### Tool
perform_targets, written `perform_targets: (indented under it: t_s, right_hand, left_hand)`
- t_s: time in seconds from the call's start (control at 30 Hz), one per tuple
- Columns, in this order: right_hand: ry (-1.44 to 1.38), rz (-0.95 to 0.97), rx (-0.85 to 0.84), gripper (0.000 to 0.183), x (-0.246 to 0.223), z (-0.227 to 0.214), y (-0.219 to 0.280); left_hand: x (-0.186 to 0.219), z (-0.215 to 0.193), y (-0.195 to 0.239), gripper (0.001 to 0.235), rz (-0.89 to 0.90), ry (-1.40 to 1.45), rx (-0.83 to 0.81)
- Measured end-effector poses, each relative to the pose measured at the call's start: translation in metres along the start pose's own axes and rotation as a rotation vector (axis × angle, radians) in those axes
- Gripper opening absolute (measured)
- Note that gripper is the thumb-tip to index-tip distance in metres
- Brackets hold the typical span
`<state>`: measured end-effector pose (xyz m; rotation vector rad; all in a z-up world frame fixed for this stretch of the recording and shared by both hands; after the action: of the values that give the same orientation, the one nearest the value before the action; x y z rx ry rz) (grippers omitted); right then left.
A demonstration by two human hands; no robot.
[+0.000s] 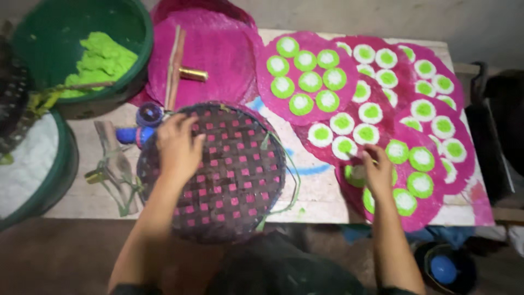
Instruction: The person organizes colored cakes on circular trays and places the trays into a large steamer on a stove.
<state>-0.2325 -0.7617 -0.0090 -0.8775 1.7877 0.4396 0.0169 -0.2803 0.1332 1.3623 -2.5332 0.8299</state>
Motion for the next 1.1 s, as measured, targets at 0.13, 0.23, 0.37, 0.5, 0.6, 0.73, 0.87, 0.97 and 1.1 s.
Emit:
perform_targets:
  t_s: [0.13, 0.23, 0.37, 0.5, 0.6, 0.73, 0.87, 0.97, 1.1]
  right_hand:
    - [0.158, -0.120, 0.057, 0.025, 0.006, -0.004, -0.026]
    - [0.240, -0.108, -0.002, 0.022, 0.002, 0.016, -0.099]
    - [0.477, -0.168, -0.003, 0.018, 0.007, 0.047, -0.225]
    - [0.725, -0.153, 0.006, 0.021, 0.028, 0.074, -0.310]
    - [0.842, -0.170, -0.019, 0.023, 0.039, 0.089, -0.348]
    - [0.931, -0.160, -0.036, 0.026, 0.050, 0.104, -0.375]
    - [0.878, -0.164, -0.034, 0.026, 0.057, 0.112, -0.384]
    - [0.836, -0.195, -0.063, 0.024, 0.057, 0.119, -0.388]
    - [0.683, -0.238, -0.024, 0.017, 0.040, 0.113, -0.382]
  left_hand:
    - [0.010, 0.095, -0.061, 0.035, 0.097, 0.402, -0.128]
    - [0.006, 0.199, -0.121, 0.036, -0.093, 0.565, -0.233]
    - [0.007, 0.333, -0.151, 0.036, -0.598, 0.971, -0.390]
    - [0.004, 0.393, -0.158, 0.037, -0.755, 0.590, -0.291]
    - [0.002, 0.405, -0.176, 0.030, -0.595, 0.072, -0.493]
    - [0.000, 0.393, -0.174, 0.030, -0.770, 0.289, -0.152]
    - [0.011, 0.379, -0.168, 0.029, -0.775, 0.250, -0.234]
    - [0.028, 0.366, -0.173, 0.035, -0.528, 0.181, -0.108]
    - [0.060, 0.349, -0.181, 0.048, -0.290, 0.295, 0.116]
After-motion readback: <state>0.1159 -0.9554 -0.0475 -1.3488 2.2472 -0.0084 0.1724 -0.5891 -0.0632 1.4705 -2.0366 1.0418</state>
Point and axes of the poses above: each hand's wrist, its own y-axis away from the middle knuckle, its own z-axis out of the palm, x = y × z, the point moved 3 cm from there along -y, towards the middle knuckle, and after that the axes turned 2 degrees about -y, right-handed, at the moved point
